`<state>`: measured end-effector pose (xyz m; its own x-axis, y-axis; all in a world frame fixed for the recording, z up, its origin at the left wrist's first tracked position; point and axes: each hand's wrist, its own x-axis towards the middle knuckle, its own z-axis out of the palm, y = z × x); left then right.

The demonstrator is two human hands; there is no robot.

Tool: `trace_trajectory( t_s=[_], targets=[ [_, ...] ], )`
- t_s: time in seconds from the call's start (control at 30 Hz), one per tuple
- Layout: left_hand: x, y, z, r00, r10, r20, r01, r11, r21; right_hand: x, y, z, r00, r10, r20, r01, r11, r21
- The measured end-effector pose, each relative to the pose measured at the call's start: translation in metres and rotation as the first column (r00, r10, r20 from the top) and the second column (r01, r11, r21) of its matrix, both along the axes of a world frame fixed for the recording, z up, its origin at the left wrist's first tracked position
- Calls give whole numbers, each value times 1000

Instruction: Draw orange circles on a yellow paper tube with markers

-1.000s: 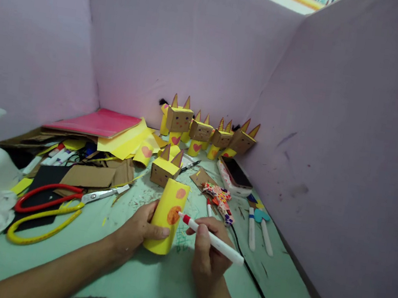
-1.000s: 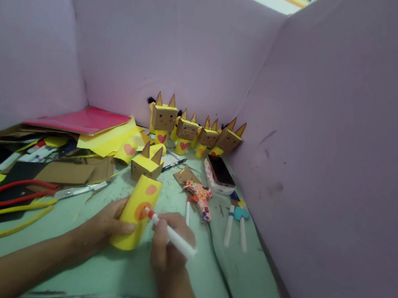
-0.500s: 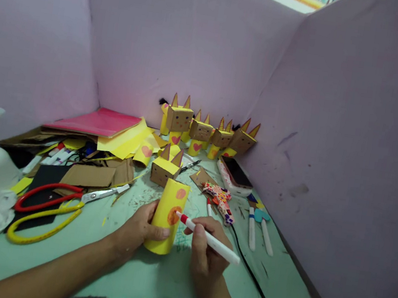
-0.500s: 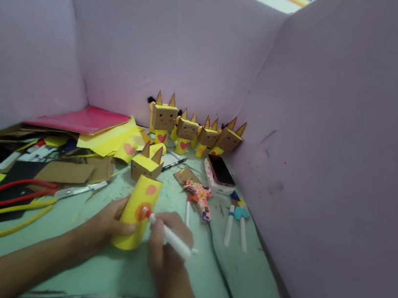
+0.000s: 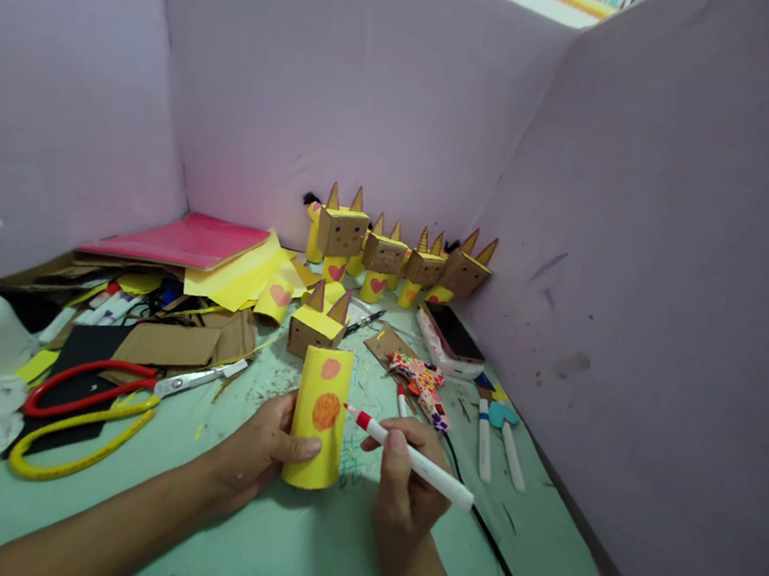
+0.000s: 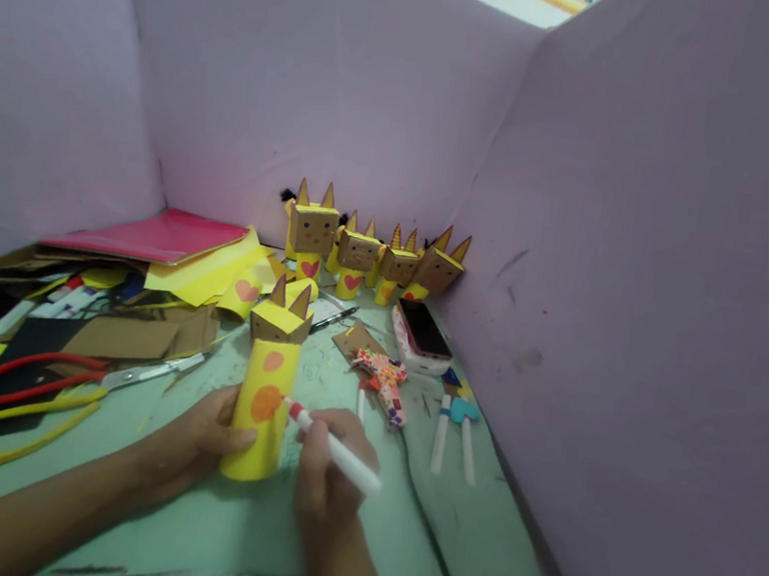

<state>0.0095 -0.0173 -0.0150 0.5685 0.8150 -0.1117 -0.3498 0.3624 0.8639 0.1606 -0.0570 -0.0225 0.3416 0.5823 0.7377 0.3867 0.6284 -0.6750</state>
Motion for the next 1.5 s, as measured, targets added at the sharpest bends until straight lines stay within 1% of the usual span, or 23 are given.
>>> trace_trajectory(
  t_s=[0.13, 0.27, 0.43, 0.63, 0.77, 0.97, 1.17, 1.23, 1.4, 1.5],
  targets=[
    [0, 0, -4, 1000, -9, -1, 9, 1000, 7, 2, 0, 0, 991, 61, 123, -58, 998, -31],
    [1, -1, -4, 1000, -4, 18, 4, 1000, -1, 2, 0, 3, 978, 75, 192, -73, 997, -18],
    [1, 1, -5, 1000, 0, 18, 0, 1000, 3, 2, 0, 2, 988, 57, 143, -54, 998, -24],
    [0, 1, -6, 1000, 14, 7, -14, 1000, -4, 1, 0, 0, 978, 121, 170, -113, 992, -57],
    [0, 0, -6, 1000, 0, 15, 0, 1000, -10, 2, 0, 0, 985, 91, 147, -84, 995, -51],
    [0, 0, -9, 1000, 24, 19, -24, 1000, 6, -1, 1, 4, 966, 91, 243, -89, 996, -19],
    [0, 0, -9, 999, 32, 17, -32, 999, 5, 0, 0, 4, 964, 77, 255, -75, 997, -16],
    [0, 0, -9, 999, 34, 8, -34, 999, 0, 0, 0, 3, 967, 80, 241, -74, 997, -33],
    [0, 0, -6, 999, 31, -10, -31, 1000, 4, 1, -1, -1, 988, 69, 139, -58, 995, -79],
    [0, 1, -5, 999, 32, -6, -32, 999, 24, 0, 0, 0, 982, 85, 168, -77, 996, -52]
  ],
)
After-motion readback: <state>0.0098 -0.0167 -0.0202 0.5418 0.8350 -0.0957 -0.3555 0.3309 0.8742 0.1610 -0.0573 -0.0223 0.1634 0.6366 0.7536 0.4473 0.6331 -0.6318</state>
